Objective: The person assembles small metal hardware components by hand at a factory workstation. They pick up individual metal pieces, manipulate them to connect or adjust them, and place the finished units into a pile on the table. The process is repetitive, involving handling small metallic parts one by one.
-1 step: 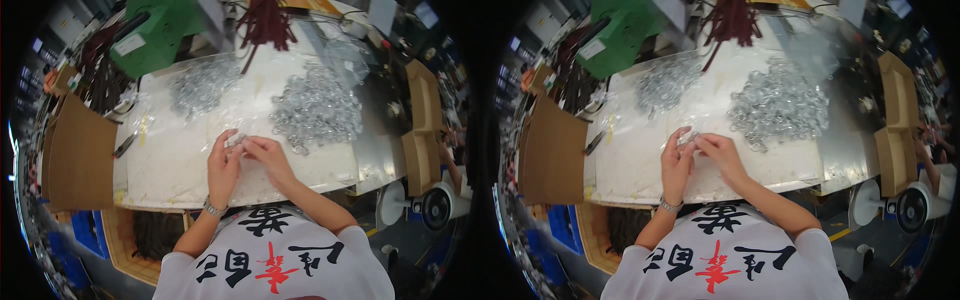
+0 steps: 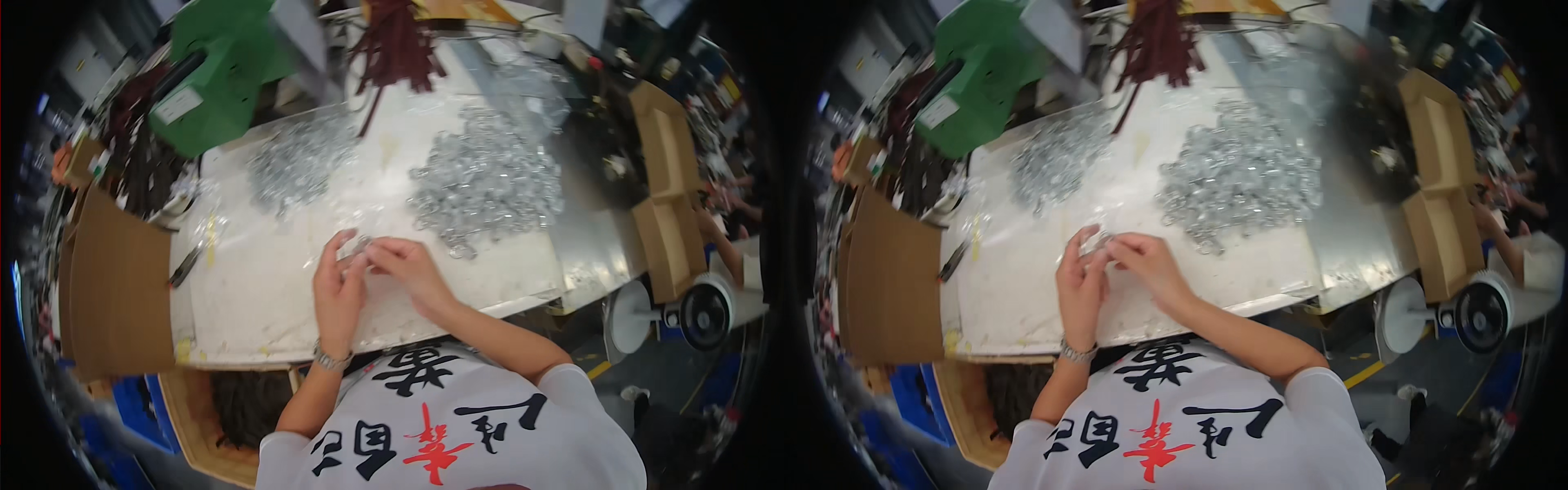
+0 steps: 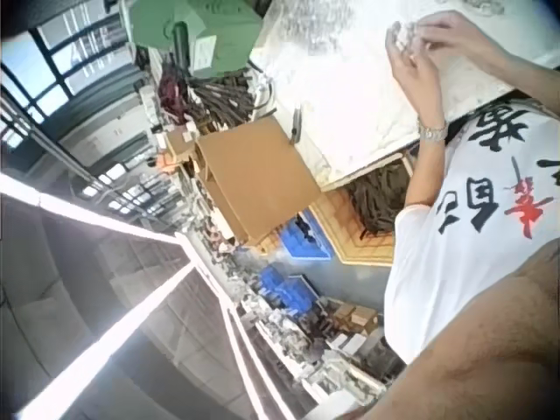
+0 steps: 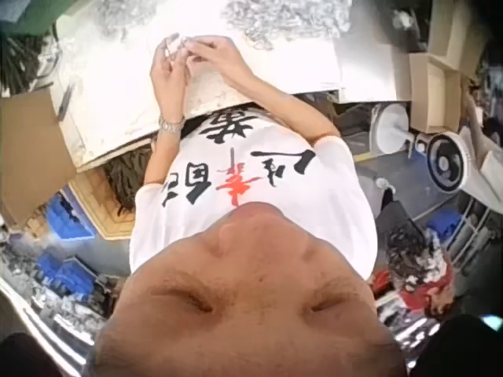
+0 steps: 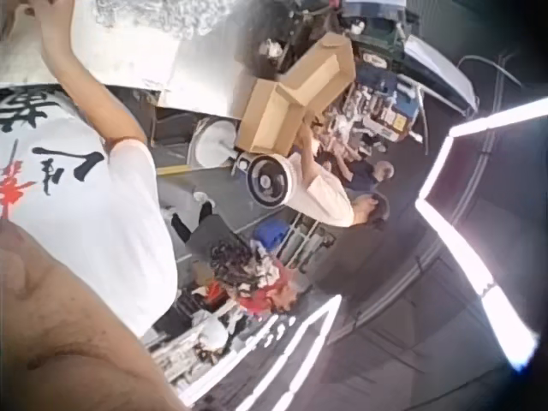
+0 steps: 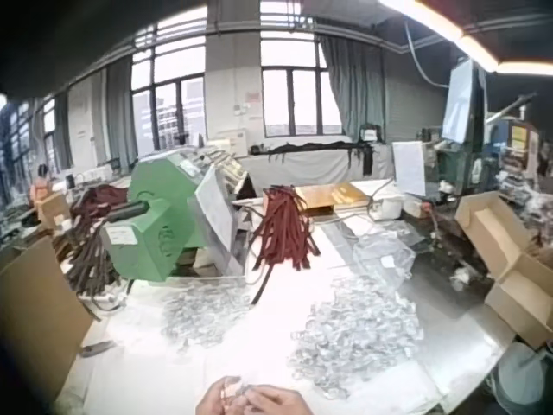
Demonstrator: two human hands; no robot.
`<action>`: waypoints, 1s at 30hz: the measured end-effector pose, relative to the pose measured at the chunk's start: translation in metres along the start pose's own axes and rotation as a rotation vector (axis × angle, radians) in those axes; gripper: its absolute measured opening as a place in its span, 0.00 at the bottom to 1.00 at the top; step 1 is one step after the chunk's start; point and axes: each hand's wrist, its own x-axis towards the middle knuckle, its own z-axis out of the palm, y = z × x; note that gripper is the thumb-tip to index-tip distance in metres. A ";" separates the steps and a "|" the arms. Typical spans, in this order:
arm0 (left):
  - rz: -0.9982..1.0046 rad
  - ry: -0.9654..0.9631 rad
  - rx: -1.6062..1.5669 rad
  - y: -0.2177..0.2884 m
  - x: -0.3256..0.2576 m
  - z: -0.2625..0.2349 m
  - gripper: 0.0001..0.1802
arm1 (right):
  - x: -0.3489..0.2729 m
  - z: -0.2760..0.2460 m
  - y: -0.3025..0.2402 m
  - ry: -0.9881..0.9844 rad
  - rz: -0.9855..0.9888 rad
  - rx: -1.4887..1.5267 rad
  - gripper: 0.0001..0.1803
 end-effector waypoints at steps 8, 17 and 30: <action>-0.017 -0.113 0.012 0.001 0.018 -0.043 0.15 | -0.002 0.008 -0.019 -0.042 0.032 0.213 0.16; 0.004 -0.220 0.110 0.005 0.024 -0.041 0.04 | -0.001 -0.006 -0.011 -0.311 0.041 -0.058 0.14; 0.073 -0.061 0.076 -0.005 0.018 -0.021 0.07 | -0.006 -0.009 -0.015 -0.220 -0.486 -0.856 0.16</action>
